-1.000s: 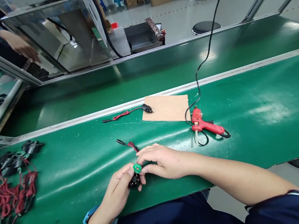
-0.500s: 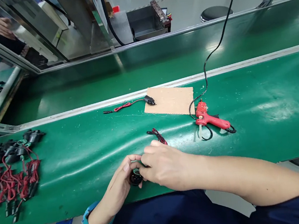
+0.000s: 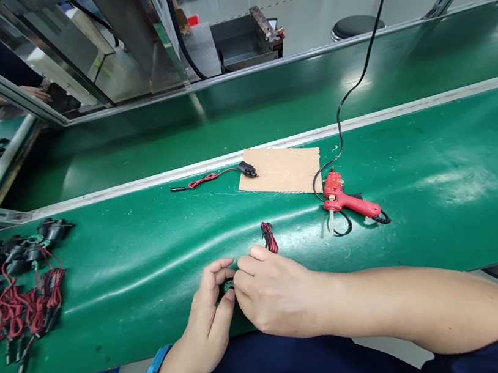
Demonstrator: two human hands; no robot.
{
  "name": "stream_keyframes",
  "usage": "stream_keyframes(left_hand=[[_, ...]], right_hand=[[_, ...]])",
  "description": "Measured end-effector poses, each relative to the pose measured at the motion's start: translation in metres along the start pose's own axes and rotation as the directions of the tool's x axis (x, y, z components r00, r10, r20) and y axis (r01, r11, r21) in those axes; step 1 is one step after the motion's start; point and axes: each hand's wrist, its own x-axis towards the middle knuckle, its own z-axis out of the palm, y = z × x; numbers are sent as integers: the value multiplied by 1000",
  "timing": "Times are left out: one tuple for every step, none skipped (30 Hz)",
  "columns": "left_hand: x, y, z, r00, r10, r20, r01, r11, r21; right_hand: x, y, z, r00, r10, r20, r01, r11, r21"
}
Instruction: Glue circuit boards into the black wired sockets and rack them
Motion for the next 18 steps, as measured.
stream_keyframes(left_hand=[[1,0,1,1000,4,-4,-4,1000,5],[2,0,3,1000,10,-6,-10,1000,6],[4,0,4,1000,17,-7,-17,1000,5],[5,1,5,1000,24,-10,-24,1000,1],[6,1,6,999,33,-17,-33,999,-6],[8,1,8,999,41,-29,-42,999,-16],[9,1,9,998,48,-45,-49,998,-26],[9,0,10,997,52,-65,-55,998,-38],[10,0,11,995,53,-84,-58,997,-52],[10,-1,12,994,47,-100,-54,996,-69],[11,-2,13,993,33,-112,-43,995,-89],[11,-3,13,993,12,-122,-26,994,-110],[10,-5,14,992,-14,-128,-3,991,-131],[10,-5,14,990,-39,-133,19,989,-149],[9,-6,15,988,-58,-140,34,986,-163],[9,-6,16,987,-64,-148,37,984,-174],[8,-6,16,986,-56,-156,27,983,-182],[7,-6,17,986,-41,-162,10,981,-192]], right_hand=[[-1,-1,2,1000,13,-16,-13,1000,-1],[-1,-2,4,999,26,-31,-26,1000,2],[-2,-4,6,998,40,-46,-40,999,6],[-2,-6,8,997,55,-58,-55,998,12],[-2,-8,10,995,71,-65,-70,997,18],[-2,-10,12,994,85,-68,-84,996,23],[-2,-11,12,993,100,-62,-99,995,25],[-1,-13,12,993,111,-50,-110,994,25],[0,-14,11,992,123,-33,-123,992,19],[0,-14,9,991,137,-4,-137,990,9],[1,-14,6,988,153,31,-153,988,-1],[1,-12,3,983,171,69,-171,985,-7],[1,-10,-1,975,189,114,-189,982,-7],[0,-8,-4,964,209,163,-212,977,2],[0,-5,-8,951,228,211,-239,971,26],[-1,-2,-11,936,243,255,-269,960,71],[-1,1,-14,920,257,295,-306,943,133],[-1,2,-17,903,269,335,-347,916,203]])
